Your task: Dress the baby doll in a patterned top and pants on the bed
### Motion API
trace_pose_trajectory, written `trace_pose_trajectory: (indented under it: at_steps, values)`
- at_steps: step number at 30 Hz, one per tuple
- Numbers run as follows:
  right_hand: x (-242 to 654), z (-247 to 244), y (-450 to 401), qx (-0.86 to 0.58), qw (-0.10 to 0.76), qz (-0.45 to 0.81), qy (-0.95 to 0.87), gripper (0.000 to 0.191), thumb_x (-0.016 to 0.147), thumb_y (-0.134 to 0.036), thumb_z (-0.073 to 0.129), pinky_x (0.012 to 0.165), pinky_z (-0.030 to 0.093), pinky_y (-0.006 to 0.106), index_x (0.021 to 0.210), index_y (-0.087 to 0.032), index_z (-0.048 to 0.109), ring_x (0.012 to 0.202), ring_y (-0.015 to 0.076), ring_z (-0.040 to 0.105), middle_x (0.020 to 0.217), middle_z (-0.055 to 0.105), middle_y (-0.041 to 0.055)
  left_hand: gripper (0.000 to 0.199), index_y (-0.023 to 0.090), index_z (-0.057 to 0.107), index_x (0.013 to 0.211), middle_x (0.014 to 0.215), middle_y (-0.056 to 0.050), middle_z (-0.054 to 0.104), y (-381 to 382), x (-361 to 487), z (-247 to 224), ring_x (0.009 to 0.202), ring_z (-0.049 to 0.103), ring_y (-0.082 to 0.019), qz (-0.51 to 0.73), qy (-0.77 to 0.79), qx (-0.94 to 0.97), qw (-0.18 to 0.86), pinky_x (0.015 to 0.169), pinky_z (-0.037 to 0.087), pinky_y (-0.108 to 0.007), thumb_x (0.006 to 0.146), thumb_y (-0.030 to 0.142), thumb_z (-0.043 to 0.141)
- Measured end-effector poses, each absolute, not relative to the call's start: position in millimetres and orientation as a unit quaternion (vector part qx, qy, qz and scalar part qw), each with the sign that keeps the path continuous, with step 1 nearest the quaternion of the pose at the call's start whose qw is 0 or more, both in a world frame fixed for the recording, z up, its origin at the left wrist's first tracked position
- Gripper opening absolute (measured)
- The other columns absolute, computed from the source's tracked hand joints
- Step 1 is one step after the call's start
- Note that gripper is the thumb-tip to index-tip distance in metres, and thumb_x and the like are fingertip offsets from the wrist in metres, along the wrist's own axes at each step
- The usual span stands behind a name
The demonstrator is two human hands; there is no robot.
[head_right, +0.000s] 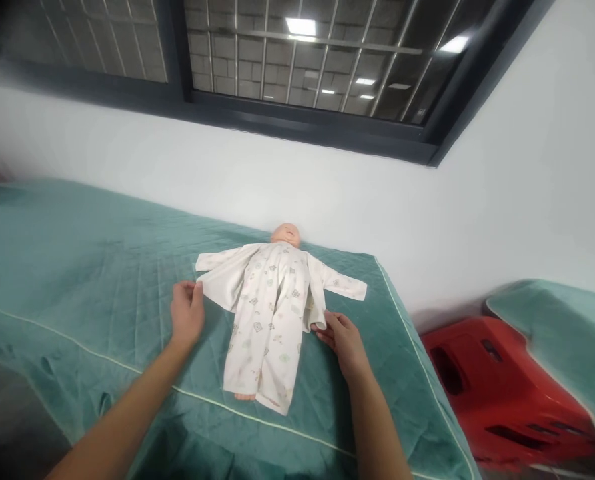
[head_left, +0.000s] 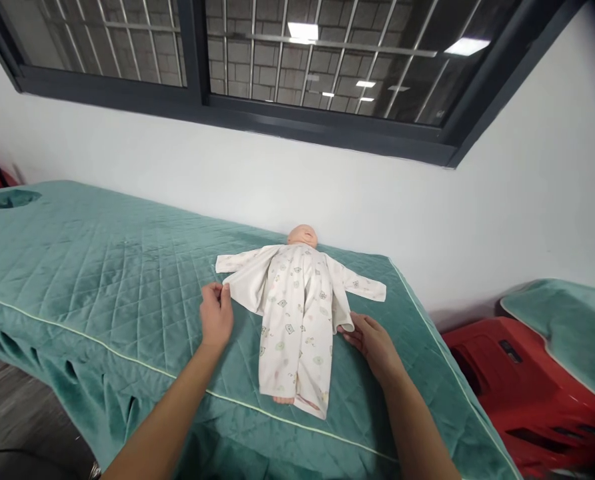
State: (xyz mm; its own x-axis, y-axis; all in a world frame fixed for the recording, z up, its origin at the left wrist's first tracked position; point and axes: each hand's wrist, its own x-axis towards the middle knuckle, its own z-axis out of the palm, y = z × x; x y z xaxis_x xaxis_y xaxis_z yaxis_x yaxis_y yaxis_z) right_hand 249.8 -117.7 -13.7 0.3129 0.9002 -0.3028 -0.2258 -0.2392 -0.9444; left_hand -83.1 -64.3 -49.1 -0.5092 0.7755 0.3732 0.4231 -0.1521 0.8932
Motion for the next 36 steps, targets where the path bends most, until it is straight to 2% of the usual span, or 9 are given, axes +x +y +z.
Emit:
trace_pose_trajectory:
  at_steps: [4,11,14,18,21,26,29,32,36]
  values:
    - [249,-12,-112,-0.579,0.564,0.523,-0.271,0.026,0.071,-0.027,0.079,0.057,0.057,0.022,0.093,-0.018,0.068,0.069,0.0152,0.069,0.08,0.072,0.0037,0.032,0.021,0.05,0.093,0.082,-0.005,0.064,-63,-82,-51,0.076,0.063,-0.022,0.595,0.626,0.481,0.15,0.068,0.047,-0.033,0.093,0.052,0.044]
    - [245,-13,-106,-0.44,0.646,0.565,-0.264,0.026,0.076,-0.029,0.071,0.069,0.057,0.027,0.099,-0.018,0.069,0.079,0.0163,0.067,0.095,0.072,0.0031,0.033,0.021,0.05,0.095,0.079,-0.003,0.063,-59,-82,-54,0.072,0.063,-0.022,0.581,0.618,0.501,0.175,0.067,0.047,-0.033,0.093,0.053,0.043]
    - [255,-10,-106,-0.43,0.699,0.54,-0.184,0.031,0.074,-0.016,0.066,0.067,0.057,0.026,0.104,-0.02,0.066,0.079,0.0147,0.067,0.099,0.071,0.0014,0.033,0.021,0.05,0.094,0.078,-0.002,0.063,-58,-83,-55,0.071,0.063,-0.021,0.58,0.616,0.499,0.185,0.066,0.046,-0.032,0.093,0.054,0.044]
    - [274,-10,-110,-0.434,0.752,0.484,-0.109,0.039,0.065,-0.002,0.057,0.066,0.058,0.025,0.099,-0.021,0.06,0.077,0.0131,0.067,0.092,0.069,-0.0013,0.035,0.021,0.051,0.093,0.078,-0.002,0.062,-57,-84,-55,0.07,0.062,-0.02,0.588,0.614,0.487,0.199,0.065,0.047,-0.032,0.092,0.055,0.045]
    - [279,-10,-109,-0.434,0.752,0.484,-0.112,0.043,0.061,-0.001,0.053,0.069,0.058,0.027,0.098,-0.02,0.06,0.079,0.0142,0.067,0.091,0.069,-0.0006,0.036,0.02,0.052,0.094,0.077,-0.002,0.062,-55,-84,-57,0.069,0.061,-0.02,0.584,0.622,0.484,0.195,0.065,0.047,-0.032,0.092,0.056,0.045]
    - [254,20,-96,-0.394,0.721,0.529,-0.214,0.047,0.059,-0.012,0.053,0.079,0.057,0.041,0.104,-0.018,0.063,0.091,0.0241,0.067,0.099,0.072,0.0058,0.037,0.021,0.052,0.094,0.08,-0.002,0.062,-52,-84,-60,0.071,0.06,-0.02,0.56,0.632,0.5,0.192,0.065,0.046,-0.032,0.091,0.057,0.046]
    - [218,50,-87,-0.426,0.66,0.506,-0.356,0.044,0.064,-0.018,0.057,0.072,0.054,0.036,0.108,-0.021,0.062,0.085,0.0225,0.066,0.103,0.071,0.0046,0.036,0.021,0.052,0.095,0.081,-0.002,0.062,-51,-84,-61,0.072,0.061,-0.02,0.557,0.634,0.499,0.199,0.067,0.046,-0.032,0.091,0.056,0.046]
    - [181,69,-87,-0.529,0.496,0.398,-0.561,0.046,0.064,-0.013,0.054,0.069,0.049,0.03,0.108,-0.024,0.062,0.08,0.0192,0.063,0.109,0.071,0.0029,0.036,0.021,0.053,0.094,0.081,-0.002,0.063,-50,-84,-61,0.071,0.061,-0.019,0.563,0.632,0.491,0.207,0.068,0.047,-0.032,0.09,0.057,0.047]
    - [160,71,-101,-0.584,0.283,0.208,-0.732,0.048,0.075,-0.013,0.049,0.075,0.045,0.031,0.12,-0.025,0.06,0.085,0.0195,0.063,0.127,0.064,0.0054,0.036,0.021,0.054,0.093,0.078,-0.001,0.062,-51,-83,-61,0.069,0.06,-0.019,0.566,0.628,0.487,0.219,0.066,0.047,-0.031,0.09,0.057,0.049]
